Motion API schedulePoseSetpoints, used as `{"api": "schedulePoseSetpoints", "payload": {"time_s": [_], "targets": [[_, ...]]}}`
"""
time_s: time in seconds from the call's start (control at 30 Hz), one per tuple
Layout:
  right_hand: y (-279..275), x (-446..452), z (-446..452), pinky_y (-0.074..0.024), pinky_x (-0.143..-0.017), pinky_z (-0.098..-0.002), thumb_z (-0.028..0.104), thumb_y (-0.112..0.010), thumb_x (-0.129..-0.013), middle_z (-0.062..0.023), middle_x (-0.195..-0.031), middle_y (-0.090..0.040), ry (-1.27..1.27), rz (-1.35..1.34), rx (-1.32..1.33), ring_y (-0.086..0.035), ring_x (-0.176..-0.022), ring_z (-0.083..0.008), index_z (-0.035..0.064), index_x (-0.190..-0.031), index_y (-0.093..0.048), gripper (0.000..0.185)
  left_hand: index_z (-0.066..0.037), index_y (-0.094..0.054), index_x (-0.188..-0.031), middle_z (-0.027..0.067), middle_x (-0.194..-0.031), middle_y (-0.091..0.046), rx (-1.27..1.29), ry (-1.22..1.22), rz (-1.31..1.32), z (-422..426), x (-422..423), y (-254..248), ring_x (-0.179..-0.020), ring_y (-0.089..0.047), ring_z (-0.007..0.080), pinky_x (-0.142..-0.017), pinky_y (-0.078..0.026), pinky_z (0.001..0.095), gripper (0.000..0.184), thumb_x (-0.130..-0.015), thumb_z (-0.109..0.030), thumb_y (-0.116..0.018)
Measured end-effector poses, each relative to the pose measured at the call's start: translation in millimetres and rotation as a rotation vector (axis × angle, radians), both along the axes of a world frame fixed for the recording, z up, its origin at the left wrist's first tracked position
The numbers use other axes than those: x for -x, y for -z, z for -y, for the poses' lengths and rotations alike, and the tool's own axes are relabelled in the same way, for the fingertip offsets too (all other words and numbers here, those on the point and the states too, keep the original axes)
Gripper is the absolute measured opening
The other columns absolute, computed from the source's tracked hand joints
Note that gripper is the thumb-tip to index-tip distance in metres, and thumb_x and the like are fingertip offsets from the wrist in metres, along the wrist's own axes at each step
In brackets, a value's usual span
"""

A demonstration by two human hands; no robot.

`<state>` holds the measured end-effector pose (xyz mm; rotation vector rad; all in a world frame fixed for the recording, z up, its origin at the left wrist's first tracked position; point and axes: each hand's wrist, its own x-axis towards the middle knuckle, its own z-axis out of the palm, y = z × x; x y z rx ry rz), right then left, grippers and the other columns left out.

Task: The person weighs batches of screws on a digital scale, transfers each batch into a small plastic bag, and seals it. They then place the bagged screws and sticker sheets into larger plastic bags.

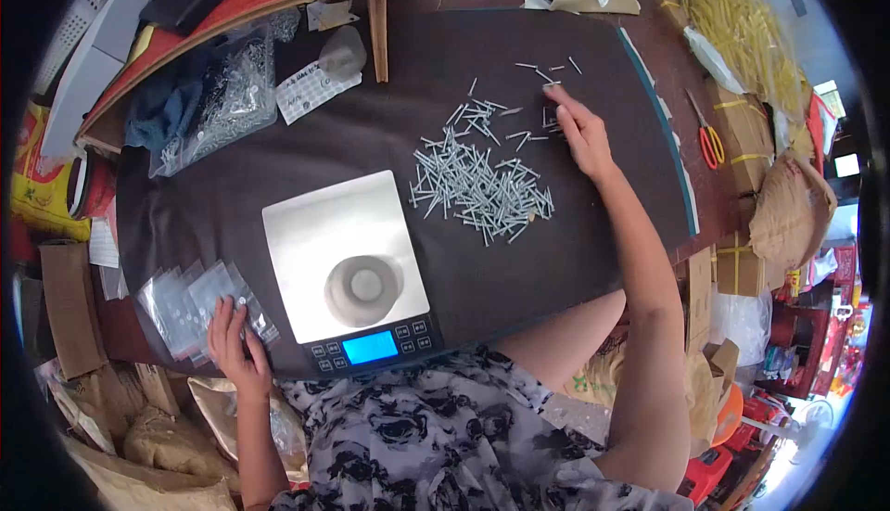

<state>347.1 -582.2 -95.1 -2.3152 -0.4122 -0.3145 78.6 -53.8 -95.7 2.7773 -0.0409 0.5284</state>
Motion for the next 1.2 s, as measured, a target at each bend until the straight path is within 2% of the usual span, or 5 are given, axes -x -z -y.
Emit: {"api": "schedulePoseSetpoints", "payload": {"time_s": [0.17,0.27,0.57,0.8,1.2], "targets": [[42,-80,46,-0.0277,-0.11,-0.0415,0.026,-0.048,-0.096,-0.0197,-0.137,-0.048,0.371,0.257,0.099,-0.036,-0.135,-0.0338,0.0024,-0.128,-0.053,0.039,-0.001,-0.061,-0.111,0.0169,-0.13,-0.055,-0.003,-0.003,0.003,1,-1,-1,-0.126,-0.047,0.0348,-0.107,-0.029,0.0463,0.032,-0.083,-0.003,-0.048],[35,-103,30,-0.0311,-0.108,-0.0421,0.029,-0.049,-0.096,-0.0192,-0.135,-0.05,0.32,0.144,0.357,-0.04,-0.131,-0.0354,0.0031,-0.126,-0.054,0.04,-0.001,-0.062,-0.111,0.0171,-0.129,-0.056,-0.006,-0.011,0.003,1,-1,0,-0.126,-0.048,0.0348,-0.106,-0.03,0.0454,0.031,-0.083,-0.003,-0.048],[-7,-19,-82,-0.034,-0.107,-0.0416,0.028,-0.051,-0.095,-0.0155,-0.128,-0.057,-0.559,-0.112,-0.021,-0.044,-0.129,-0.0328,0.0047,-0.12,-0.06,0.036,-0.002,-0.062,-0.111,0.0162,-0.129,-0.056,0.0,-0.009,0.021,1,0,0,-0.126,-0.048,0.0338,-0.105,-0.03,0.044,0.032,-0.082,-0.003,-0.049],[-34,71,-126,-0.0308,-0.099,-0.0455,0.044,-0.071,-0.075,-0.0128,-0.124,-0.052,-0.388,0.147,0.401,-0.046,-0.119,-0.0298,0.0186,-0.125,-0.056,0.058,-0.002,-0.061,-0.114,0.015,-0.13,-0.056,0.018,-0.009,0.041,1,1,2,-0.127,-0.047,0.0314,-0.106,-0.029,0.0426,0.034,-0.081,-0.001,-0.049],[-45,67,-105,-0.0494,-0.07,-0.0321,0.004,-0.071,-0.066,-0.0061,-0.084,-0.061,-0.175,-0.146,0.149,-0.062,-0.079,-0.0184,0.0082,-0.101,-0.058,0.038,-0.004,-0.062,-0.113,0.0122,-0.127,-0.057,0.049,0.005,0.096,1,3,2,-0.125,-0.048,0.0295,-0.104,-0.031,0.0409,0.033,-0.081,-0.001,-0.053]]}}
